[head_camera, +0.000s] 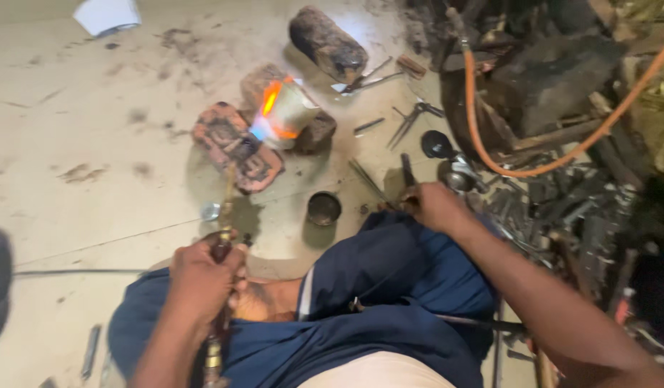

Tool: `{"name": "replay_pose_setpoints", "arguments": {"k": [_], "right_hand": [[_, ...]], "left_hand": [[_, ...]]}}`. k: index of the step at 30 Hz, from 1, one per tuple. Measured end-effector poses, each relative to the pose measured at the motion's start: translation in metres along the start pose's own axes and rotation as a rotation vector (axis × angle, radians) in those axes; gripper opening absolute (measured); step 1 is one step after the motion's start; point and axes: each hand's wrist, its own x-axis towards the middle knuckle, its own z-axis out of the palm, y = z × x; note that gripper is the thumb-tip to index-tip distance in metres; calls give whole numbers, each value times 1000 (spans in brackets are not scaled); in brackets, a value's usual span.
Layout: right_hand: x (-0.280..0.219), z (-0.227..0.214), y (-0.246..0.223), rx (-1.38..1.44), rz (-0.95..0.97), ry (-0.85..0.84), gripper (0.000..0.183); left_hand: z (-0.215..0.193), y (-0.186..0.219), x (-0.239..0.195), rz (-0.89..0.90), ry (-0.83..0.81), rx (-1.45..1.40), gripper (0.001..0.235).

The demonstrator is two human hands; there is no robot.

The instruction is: The person applies a dark liquid from a small container onto the rim of a white ceramic object using a brush. The person then uses a blowtorch to heat the object while continuing to apply the liquid.

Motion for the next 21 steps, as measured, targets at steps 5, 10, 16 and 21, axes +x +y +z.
{"name": "replay_pose_setpoints", "arguments": {"k": [5, 10, 16, 21], "right_hand": [[5, 27, -20, -79, -184, 155, 27], [-12, 20, -22, -115, -311, 282, 27], [-19, 37, -38, -1050, -743, 297, 27], [-15, 98, -99, -58, -974, 169, 39]], "left_hand": [[14, -38, 5, 132, -8, -58, 11], [29, -59, -4, 171, 36, -118, 21], [30, -63, -7, 150, 48, -203, 21], [35, -74, 1, 189, -16, -241, 19]]}}
